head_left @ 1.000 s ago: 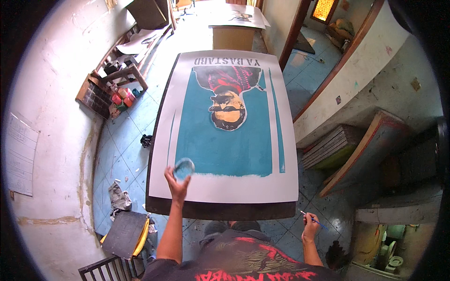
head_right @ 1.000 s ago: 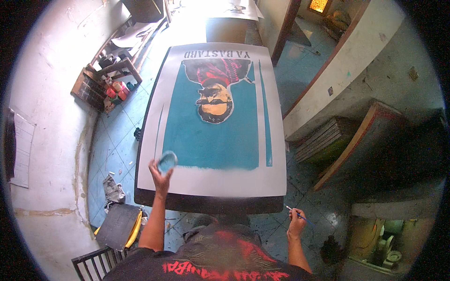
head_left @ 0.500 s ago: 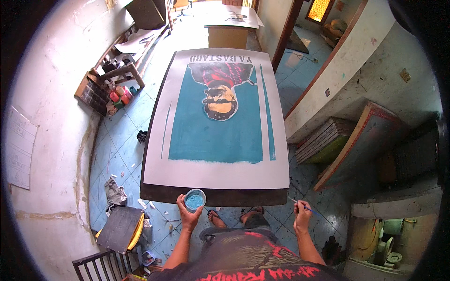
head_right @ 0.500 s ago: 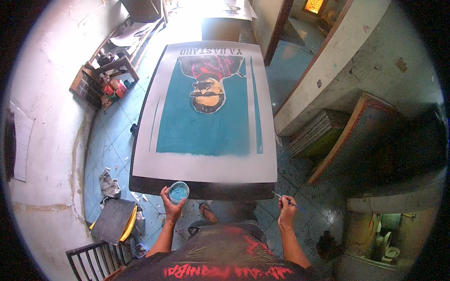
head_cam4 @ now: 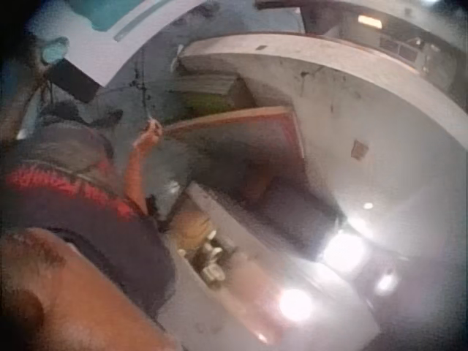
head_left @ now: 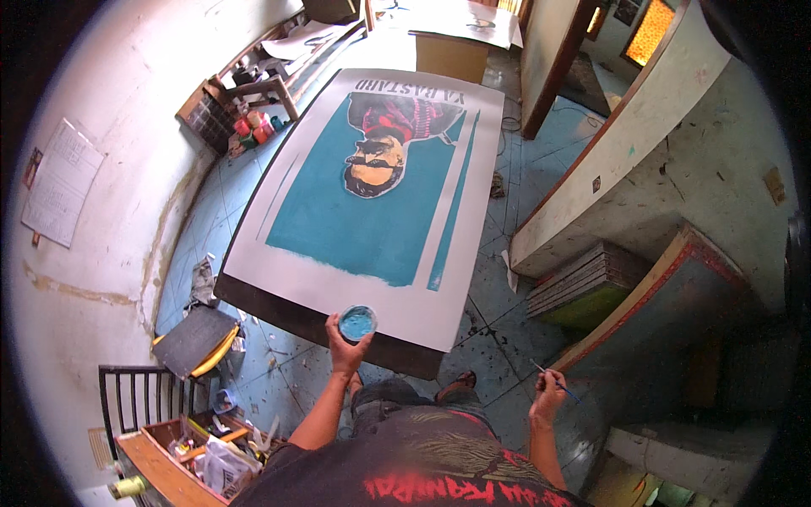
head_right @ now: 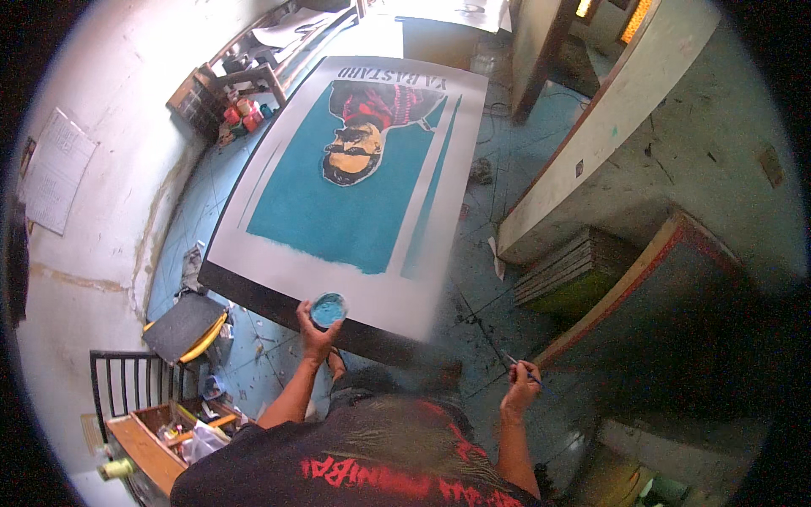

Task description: The person paints the background of a large poster with teal paint using a small brush. They repeatedly dip the brush into a container and apply paint around the central portrait and along the edges.

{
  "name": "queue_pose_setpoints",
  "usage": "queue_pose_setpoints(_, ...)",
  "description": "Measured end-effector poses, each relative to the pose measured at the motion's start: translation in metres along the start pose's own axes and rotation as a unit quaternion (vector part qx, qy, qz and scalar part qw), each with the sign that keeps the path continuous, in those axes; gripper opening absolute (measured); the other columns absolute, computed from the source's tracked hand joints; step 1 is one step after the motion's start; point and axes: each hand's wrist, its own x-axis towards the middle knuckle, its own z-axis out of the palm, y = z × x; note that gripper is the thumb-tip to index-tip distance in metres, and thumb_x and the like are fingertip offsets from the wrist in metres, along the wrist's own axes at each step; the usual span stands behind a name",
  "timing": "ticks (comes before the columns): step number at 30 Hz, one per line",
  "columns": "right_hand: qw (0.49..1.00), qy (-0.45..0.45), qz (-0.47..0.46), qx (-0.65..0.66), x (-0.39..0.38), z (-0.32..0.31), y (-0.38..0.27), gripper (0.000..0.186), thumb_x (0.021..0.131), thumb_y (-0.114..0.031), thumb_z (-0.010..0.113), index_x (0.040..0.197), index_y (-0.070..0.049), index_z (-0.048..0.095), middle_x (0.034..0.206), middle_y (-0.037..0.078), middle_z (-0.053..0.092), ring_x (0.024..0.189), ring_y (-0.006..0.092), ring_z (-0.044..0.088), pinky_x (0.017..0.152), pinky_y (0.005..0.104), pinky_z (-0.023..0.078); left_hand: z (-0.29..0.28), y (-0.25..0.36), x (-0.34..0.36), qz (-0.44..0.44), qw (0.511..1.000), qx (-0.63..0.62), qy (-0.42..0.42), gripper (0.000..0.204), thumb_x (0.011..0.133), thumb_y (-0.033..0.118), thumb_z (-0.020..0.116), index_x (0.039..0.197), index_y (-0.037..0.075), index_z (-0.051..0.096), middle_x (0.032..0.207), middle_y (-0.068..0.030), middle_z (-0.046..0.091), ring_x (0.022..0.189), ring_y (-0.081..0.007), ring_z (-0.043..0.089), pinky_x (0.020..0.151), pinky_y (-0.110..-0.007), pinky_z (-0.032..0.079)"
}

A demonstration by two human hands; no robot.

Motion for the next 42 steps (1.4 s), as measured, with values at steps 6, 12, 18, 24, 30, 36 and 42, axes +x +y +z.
queue_pose_setpoints(6, 0.997, -0.04, -0.014, -0.067, 0.082, -0.029, -0.057, 0.004, 0.09, -0.008, 0.058, 0.088, -0.005, 0.055, 0.077, 0.003, 0.056, 0.068, 0.0113, 0.052, 0.066, 0.0261, 0.045, 0.054, 0.08, -0.05, -0.051, 0.998, -0.039, 0.012, 0.092, 0.065, 0.033, 0.083, 0.134, 0.001, 0.031, 0.127, -0.0197, 0.043, 0.12, -0.0344, 0.045, 0.102, -0.042, 0.036)
queue_pose_setpoints(12, 0.973, -0.221, -0.017, -0.065, 0.149, 0.055, -0.074, 0.009, 0.09, -0.011, 0.06, 0.089, -0.004, 0.055, 0.076, 0.002, 0.054, 0.065, 0.0101, 0.046, 0.062, 0.0262, 0.041, 0.057, 0.11, -0.081, -0.054, 0.998, 0.012, 0.031, 0.092, 0.066, 0.038, 0.082, 0.135, 0.003, 0.032, 0.13, -0.0198, 0.043, 0.12, -0.0362, 0.045, 0.102, -0.044, 0.038)
queue_pose_setpoints(18, 0.918, -0.385, -0.065, -0.069, 0.118, 0.165, -0.1, 0.003, 0.087, -0.003, 0.061, 0.088, -0.002, 0.058, 0.076, 0.002, 0.057, 0.067, 0.0094, 0.051, 0.061, 0.0236, 0.04, 0.072, 0.095, -0.076, -0.034, 0.995, 0.032, 0.091, 0.092, 0.065, 0.036, 0.081, 0.135, 0.002, 0.032, 0.131, -0.021, 0.042, 0.122, -0.0382, 0.043, 0.104, -0.045, 0.035)
queue_pose_setpoints(24, 0.933, -0.346, -0.004, -0.1, 0.153, 0.155, -0.102, 0.006, 0.088, -0.006, 0.063, 0.089, -0.005, 0.058, 0.076, 0.003, 0.059, 0.066, 0.0099, 0.054, 0.06, 0.0218, 0.044, 0.104, 0.117, -0.018, -0.008, 0.994, 0.0, 0.105, 0.093, 0.065, 0.037, 0.081, 0.136, 0.001, 0.032, 0.131, -0.0215, 0.043, 0.121, -0.0378, 0.044, 0.103, -0.045, 0.036)
queue_pose_setpoints(30, 0.919, -0.381, 0.057, -0.083, 0.217, 0.182, -0.095, 0.005, 0.088, -0.008, 0.064, 0.089, -0.007, 0.059, 0.076, 0.001, 0.059, 0.065, 0.0083, 0.054, 0.059, 0.0212, 0.045, 0.13, 0.135, 0.009, -0.009, 0.989, 0.044, 0.143, 0.095, 0.066, 0.04, 0.082, 0.136, 0.0, 0.031, 0.13, -0.0218, 0.043, 0.121, -0.0362, 0.045, 0.103, -0.044, 0.037)
queue_pose_setpoints(36, 0.866, -0.488, 0.01, -0.109, 0.275, 0.264, -0.11, 0.009, 0.089, -0.01, 0.064, 0.087, -0.003, 0.059, 0.072, 0.0, 0.056, 0.063, 0.0068, 0.048, 0.057, 0.0216, 0.036, 0.171, 0.178, 0.03, -0.062, 0.974, 0.087, 0.199, 0.095, 0.067, 0.037, 0.082, 0.137, 0.0, 0.029, 0.132, -0.0212, 0.041, 0.121, -0.0362, 0.045, 0.102, -0.044, 0.038)
queue_pose_setpoints(42, 0.788, -0.592, -0.039, -0.161, 0.314, 0.313, -0.13, 0.007, 0.086, -0.008, 0.064, 0.083, -0.003, 0.061, 0.074, -0.002, 0.058, 0.067, 0.0059, 0.051, 0.06, 0.0217, 0.04, 0.225, 0.238, 0.063, -0.072, 0.968, 0.098, 0.22, 0.095, 0.067, 0.039, 0.081, 0.139, 0.002, 0.029, 0.133, -0.0204, 0.042, 0.122, -0.037, 0.044, 0.102, -0.045, 0.038)
